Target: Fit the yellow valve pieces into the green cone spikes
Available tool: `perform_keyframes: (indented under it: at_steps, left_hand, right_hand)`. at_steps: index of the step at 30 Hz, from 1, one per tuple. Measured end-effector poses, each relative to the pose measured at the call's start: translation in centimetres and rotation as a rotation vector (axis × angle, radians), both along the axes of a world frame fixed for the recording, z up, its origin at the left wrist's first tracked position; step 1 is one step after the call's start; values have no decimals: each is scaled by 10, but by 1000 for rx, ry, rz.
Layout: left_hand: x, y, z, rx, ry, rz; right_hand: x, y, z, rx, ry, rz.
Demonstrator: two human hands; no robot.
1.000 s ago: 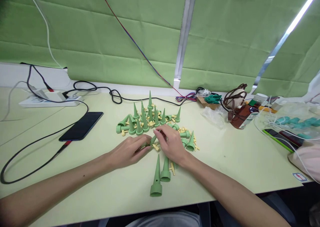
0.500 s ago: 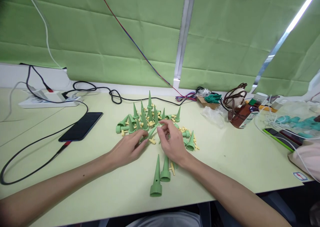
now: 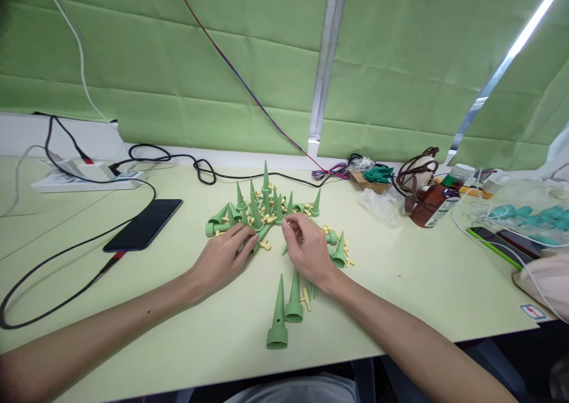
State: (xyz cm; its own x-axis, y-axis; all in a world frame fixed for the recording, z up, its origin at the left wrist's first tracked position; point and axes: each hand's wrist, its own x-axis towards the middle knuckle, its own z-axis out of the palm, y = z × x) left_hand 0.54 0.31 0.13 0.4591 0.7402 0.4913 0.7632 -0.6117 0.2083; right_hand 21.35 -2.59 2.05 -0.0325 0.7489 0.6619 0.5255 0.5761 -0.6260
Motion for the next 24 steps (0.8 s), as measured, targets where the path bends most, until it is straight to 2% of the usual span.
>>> perform_keyframes:
  at_steps: [4, 8, 10, 16, 21, 24]
  left_hand:
    - [-1, -1, -2, 91, -30, -38]
    - [-2, -2, -3, 190, -54, -166]
    - [-2, -3, -4, 185, -30, -204]
    - [-2, -1, -5, 121, -6, -140]
    - [-2, -4, -3, 173, -94, -251]
    - [-2, -5, -2, 196, -109, -296]
  right_hand:
    - [6, 4, 2, 8, 13, -38]
    - [12, 10, 4, 35, 24, -77]
    - [16, 13, 5, 50, 26, -96]
    - [27, 20, 8, 77, -4, -129]
    - [29, 23, 7, 112, -85, -145]
    - [28, 22, 6, 95, -166, -63]
